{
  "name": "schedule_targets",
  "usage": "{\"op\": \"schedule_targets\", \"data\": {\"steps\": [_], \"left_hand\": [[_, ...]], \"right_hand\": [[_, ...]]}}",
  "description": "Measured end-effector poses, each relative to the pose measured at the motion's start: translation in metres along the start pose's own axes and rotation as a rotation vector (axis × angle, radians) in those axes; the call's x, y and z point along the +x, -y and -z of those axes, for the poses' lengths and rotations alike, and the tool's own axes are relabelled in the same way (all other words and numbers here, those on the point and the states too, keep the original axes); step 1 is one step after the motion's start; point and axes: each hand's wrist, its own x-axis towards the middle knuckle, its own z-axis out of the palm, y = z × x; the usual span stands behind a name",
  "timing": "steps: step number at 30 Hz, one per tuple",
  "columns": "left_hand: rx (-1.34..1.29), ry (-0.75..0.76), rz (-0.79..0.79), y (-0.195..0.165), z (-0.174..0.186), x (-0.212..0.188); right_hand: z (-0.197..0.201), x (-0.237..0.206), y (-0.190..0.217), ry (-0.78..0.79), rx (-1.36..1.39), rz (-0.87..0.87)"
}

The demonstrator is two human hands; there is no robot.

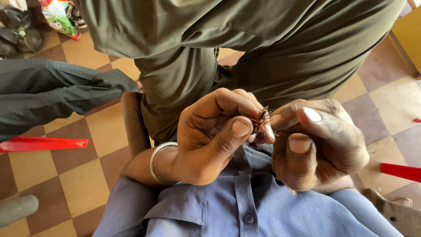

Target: The person sits cross-legged and uses pliers to strip the insulation from a small copper wire. They then twist the exposed strands together with their fingers.

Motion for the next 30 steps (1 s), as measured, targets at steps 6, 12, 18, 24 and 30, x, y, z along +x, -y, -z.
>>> {"op": "schedule_targets", "data": {"steps": [6,12,18,24,30], "left_hand": [[0.007,-0.010,-0.012,0.000,-0.007,0.002],[0.065,0.017,-0.031,-0.005,-0.011,0.003],[0.212,0.018,-0.102,-0.003,-0.014,0.002],[0.248,0.000,-0.131,0.003,-0.014,0.002],[0.270,-0.008,-0.145,0.007,-0.015,0.004]], "right_hand": [[0.000,0.004,0.003,-0.014,-0.126,0.082],[-0.005,0.006,0.017,-0.123,-0.002,-0.073],[0.006,0.006,0.024,0.014,-0.140,-0.119],[0.011,0.008,0.029,0.053,-0.307,-0.084],[0.013,0.007,0.025,0.069,-0.389,0.108]]}}
